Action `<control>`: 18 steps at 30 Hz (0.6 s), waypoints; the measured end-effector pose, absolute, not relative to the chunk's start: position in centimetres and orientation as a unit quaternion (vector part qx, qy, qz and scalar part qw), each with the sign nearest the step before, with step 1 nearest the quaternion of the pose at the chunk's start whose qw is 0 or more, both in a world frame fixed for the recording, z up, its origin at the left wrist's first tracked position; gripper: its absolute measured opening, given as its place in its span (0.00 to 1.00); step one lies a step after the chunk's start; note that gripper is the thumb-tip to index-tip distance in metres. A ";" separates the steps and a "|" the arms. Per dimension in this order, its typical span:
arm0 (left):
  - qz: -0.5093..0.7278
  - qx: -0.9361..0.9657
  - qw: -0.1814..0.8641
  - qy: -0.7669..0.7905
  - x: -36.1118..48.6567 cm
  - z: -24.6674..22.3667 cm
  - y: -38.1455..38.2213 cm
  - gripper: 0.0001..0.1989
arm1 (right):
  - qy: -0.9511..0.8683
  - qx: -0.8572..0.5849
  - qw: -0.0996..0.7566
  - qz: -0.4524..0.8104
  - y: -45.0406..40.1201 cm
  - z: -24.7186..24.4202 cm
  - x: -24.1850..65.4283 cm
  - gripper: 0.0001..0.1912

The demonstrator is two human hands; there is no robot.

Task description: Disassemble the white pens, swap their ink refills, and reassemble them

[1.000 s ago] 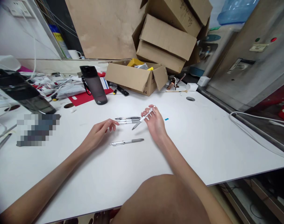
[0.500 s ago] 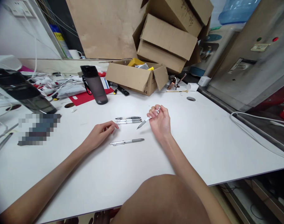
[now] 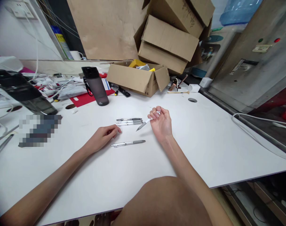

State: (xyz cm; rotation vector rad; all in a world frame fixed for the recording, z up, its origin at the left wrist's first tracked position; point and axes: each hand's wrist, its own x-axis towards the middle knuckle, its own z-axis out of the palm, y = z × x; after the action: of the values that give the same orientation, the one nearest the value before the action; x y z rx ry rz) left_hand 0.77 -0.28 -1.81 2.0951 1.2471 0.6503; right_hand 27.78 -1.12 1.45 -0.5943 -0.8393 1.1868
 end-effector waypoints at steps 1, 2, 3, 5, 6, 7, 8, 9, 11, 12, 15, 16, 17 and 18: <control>0.246 0.793 0.303 0.468 0.8 -1.8 -0.3 0.17 | -0.378 -0.266 0.709 0.533 -1.1 1.5 27.8 0.16; 0.246 0.794 0.303 0.466 0.8 -1.9 -0.2 0.17 | -0.377 -0.264 0.711 0.531 -1.1 1.5 27.8 0.16; 0.246 0.795 0.302 0.465 0.8 -1.9 -0.2 0.17 | -0.376 -0.262 0.713 0.530 -1.1 1.5 27.8 0.16; 0.244 0.796 0.302 0.464 0.8 -1.9 -0.2 0.17 | -0.372 -0.259 0.715 0.532 -1.2 1.6 27.8 0.16; 0.243 0.797 0.302 0.463 0.8 -1.9 -0.2 0.16 | -0.367 -0.258 0.717 0.534 -1.2 1.6 27.8 0.16; 0.242 0.797 0.301 0.463 0.8 -2.0 -0.2 0.16 | -0.360 -0.256 0.719 0.537 -1.2 1.6 27.8 0.16; 0.241 0.798 0.301 0.464 0.8 -2.0 -0.2 0.16 | -0.352 -0.252 0.722 0.539 -1.2 1.6 27.8 0.15; 0.239 0.798 0.300 0.465 0.8 -2.0 -0.2 0.17 | -0.345 -0.248 0.726 0.541 -1.2 1.6 27.9 0.15; 0.235 0.799 0.299 0.466 0.8 -1.9 -0.2 0.17 | -0.340 -0.243 0.729 0.543 -1.2 1.5 27.9 0.15; 0.234 0.799 0.298 0.467 0.8 -1.9 -0.2 0.16 | -0.343 -0.245 0.727 0.541 -1.2 1.5 27.9 0.16; 0.233 0.799 0.297 0.468 0.8 -1.8 -0.3 0.16 | -0.358 -0.259 0.719 0.537 -1.1 1.4 27.9 0.16; 0.233 0.799 0.297 0.469 0.8 -1.8 -0.3 0.16 | -0.359 -0.259 0.718 0.537 -1.1 1.4 27.8 0.16; 0.232 0.799 0.297 0.469 0.8 -1.8 -0.3 0.16 | -0.357 -0.254 0.719 0.540 -1.1 1.4 27.8 0.16; 0.232 0.799 0.296 0.469 0.8 -1.7 -0.3 0.16 | -0.351 -0.246 0.721 0.545 -1.1 1.4 27.8 0.15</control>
State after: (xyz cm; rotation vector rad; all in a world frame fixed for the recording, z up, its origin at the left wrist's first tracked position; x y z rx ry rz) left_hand 0.82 -0.31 -1.73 2.1265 1.2482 0.6162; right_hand 27.76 -1.11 1.37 -0.5429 -0.7765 1.2046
